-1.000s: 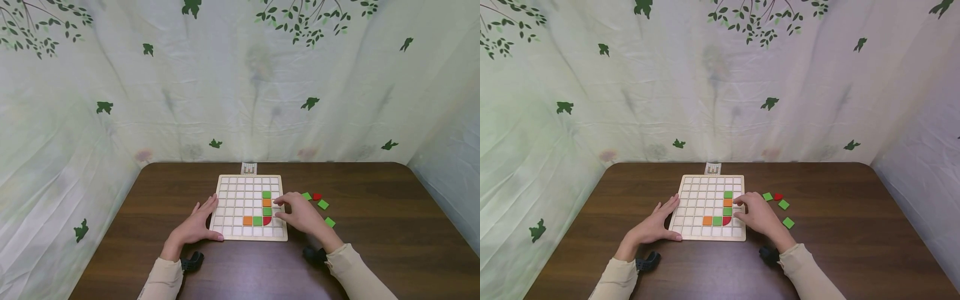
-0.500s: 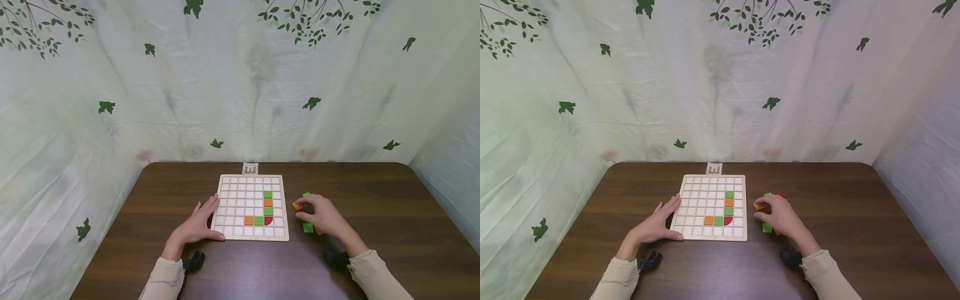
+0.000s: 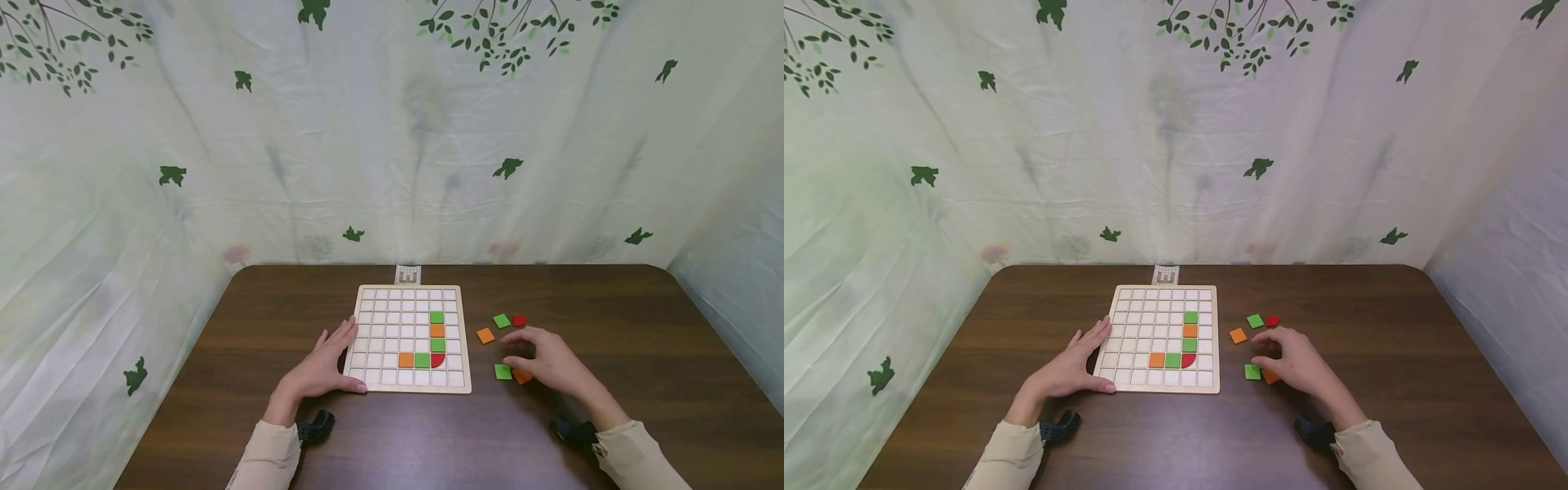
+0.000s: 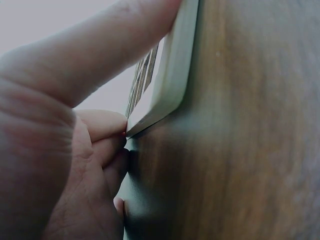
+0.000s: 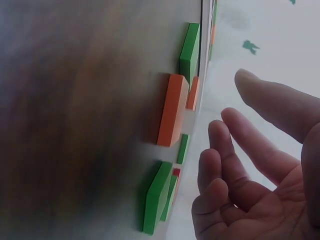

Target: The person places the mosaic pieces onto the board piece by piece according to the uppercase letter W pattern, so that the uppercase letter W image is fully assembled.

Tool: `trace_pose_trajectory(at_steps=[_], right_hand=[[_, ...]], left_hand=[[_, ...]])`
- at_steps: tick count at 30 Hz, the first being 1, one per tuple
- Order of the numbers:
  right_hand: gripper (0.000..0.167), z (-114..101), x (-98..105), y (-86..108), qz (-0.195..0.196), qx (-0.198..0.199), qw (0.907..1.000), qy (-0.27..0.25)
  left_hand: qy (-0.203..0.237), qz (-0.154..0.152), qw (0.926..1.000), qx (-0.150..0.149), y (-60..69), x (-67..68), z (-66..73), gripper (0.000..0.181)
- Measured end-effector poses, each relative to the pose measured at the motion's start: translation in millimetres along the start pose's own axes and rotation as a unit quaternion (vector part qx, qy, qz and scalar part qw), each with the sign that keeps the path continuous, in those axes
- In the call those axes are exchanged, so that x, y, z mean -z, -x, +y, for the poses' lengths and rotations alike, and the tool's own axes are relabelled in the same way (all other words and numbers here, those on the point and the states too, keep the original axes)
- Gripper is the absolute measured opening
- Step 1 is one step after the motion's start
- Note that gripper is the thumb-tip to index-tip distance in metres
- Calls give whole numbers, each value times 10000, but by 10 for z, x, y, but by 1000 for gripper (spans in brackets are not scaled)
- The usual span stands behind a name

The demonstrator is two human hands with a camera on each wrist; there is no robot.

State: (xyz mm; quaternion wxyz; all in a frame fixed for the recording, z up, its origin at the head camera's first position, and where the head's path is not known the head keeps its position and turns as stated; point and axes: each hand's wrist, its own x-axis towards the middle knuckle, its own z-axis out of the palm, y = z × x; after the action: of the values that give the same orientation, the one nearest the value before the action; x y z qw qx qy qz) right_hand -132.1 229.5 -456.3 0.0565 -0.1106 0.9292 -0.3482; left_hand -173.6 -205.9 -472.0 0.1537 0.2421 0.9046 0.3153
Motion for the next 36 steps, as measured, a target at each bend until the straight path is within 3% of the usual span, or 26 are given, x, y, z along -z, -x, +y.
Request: trace_pose_trajectory(at_steps=[7,21,36], right_hand=[[34,16,17,48,-358,-206,9991,45],[37,24,-26,48,-782,172,9965,226],[32,40,-58,32,-779,339,9957,377]], left_hand=[[-28,9,10000,5,4,-4,3,121],[-53,50,10000,-49,-3,-24,-21,121],[-42,45,10000,-65,-10,-26,-31,121]])
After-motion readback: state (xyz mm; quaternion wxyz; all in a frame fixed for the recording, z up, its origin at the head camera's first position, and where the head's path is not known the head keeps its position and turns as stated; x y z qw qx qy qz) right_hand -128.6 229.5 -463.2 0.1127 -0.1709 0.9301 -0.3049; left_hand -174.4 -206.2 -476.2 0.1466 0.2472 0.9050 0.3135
